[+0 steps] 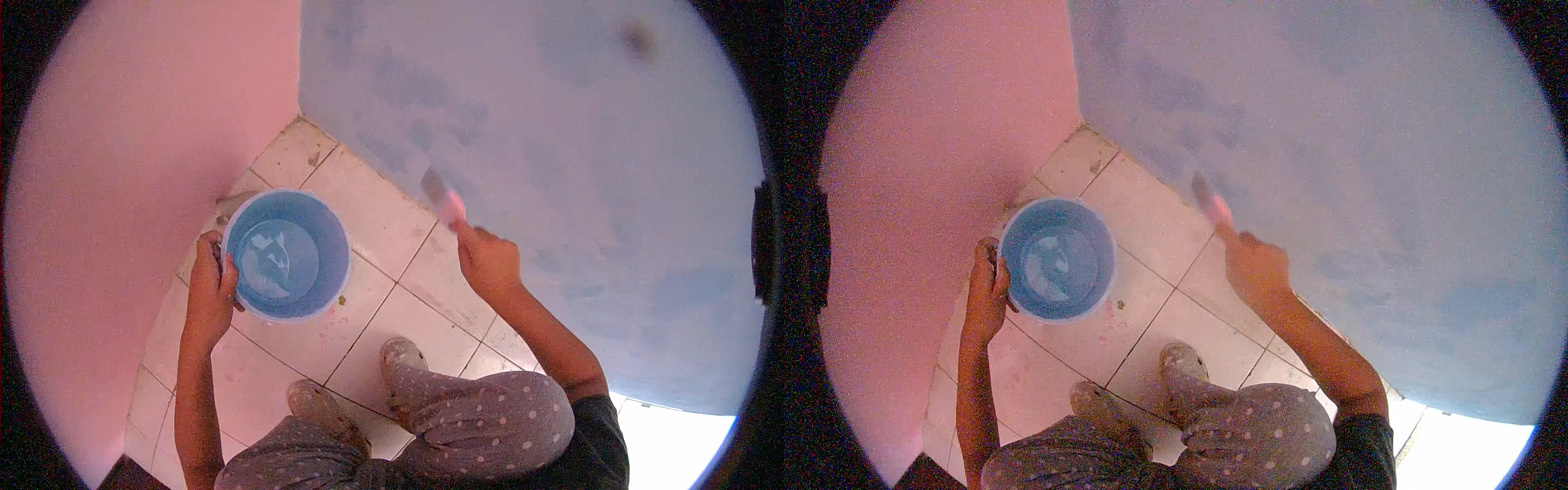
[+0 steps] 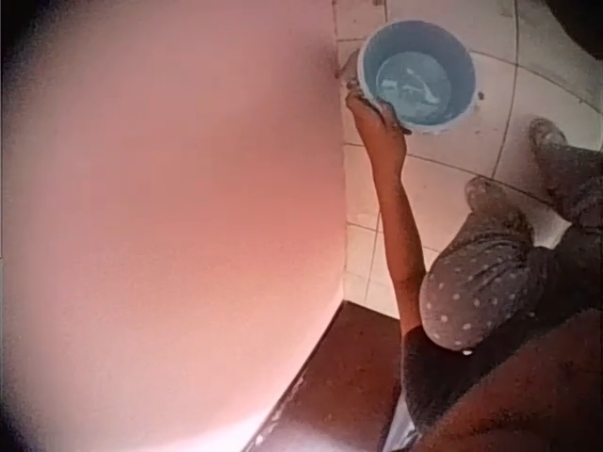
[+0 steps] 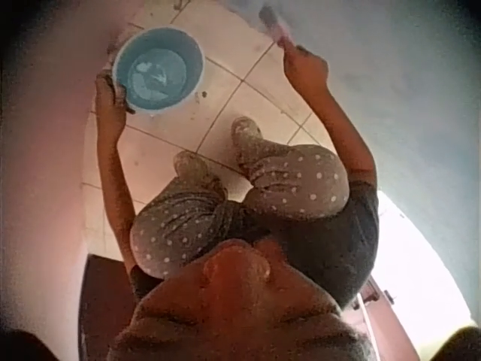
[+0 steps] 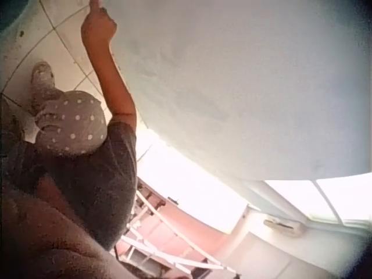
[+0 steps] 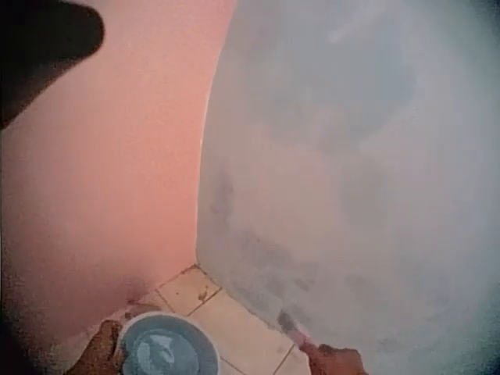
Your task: Apply blue paint to a wall using a paintbrush and a paint bucket.
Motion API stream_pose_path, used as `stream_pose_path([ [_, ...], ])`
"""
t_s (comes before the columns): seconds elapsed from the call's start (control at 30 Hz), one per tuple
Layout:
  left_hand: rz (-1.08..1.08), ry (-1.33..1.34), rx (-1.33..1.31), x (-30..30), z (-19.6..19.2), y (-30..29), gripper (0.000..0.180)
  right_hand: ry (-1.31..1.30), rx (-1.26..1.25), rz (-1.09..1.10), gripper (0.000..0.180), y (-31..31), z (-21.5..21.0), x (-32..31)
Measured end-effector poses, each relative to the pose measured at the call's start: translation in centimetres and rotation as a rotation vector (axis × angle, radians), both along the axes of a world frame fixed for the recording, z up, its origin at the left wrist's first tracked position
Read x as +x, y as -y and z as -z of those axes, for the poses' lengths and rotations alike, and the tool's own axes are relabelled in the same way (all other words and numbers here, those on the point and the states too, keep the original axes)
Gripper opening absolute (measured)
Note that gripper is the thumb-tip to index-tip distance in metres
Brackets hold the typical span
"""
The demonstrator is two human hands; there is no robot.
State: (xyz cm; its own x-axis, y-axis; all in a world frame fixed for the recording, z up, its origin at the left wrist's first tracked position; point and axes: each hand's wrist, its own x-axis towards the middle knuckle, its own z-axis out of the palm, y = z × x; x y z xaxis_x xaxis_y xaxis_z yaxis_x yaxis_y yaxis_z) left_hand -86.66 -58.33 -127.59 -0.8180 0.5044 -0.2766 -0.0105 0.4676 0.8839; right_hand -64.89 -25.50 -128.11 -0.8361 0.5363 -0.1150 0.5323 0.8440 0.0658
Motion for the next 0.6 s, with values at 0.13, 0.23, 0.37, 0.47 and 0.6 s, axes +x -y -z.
stream_pose_path([
  [0.13, 0.056, -0.180, 0.022, -1.0, -1.2, -0.3, 0.028, -0.116, 0.015, 0.154, 0.036, -0.2, -1.4, 0.2],
  [0.23, 0.091, -0.241, -0.075, -2.5, -5.6, -0.3, 0.025, -0.030, -0.128, 0.241, 0.043, 0.1, -5.6, 3.2],
  [0.37, 0.197, -0.184, -0.070, -5.1, -13.0, -2.0, 0.023, -0.021, -0.236, 0.246, 0.041, -1.3, -13.4, 5.3],
  [0.47, 0.201, -0.207, -0.033, -5.9, -17.9, -2.8, 0.023, -0.042, -0.320, 0.285, 0.036, -0.9, -18.4, 4.4],
  [0.6, 0.121, -0.218, 0.136, -6.5, -21.4, -3.7, 0.022, -0.208, -0.438, 0.365, 0.029, 0.5, -26.3, 3.2],
])
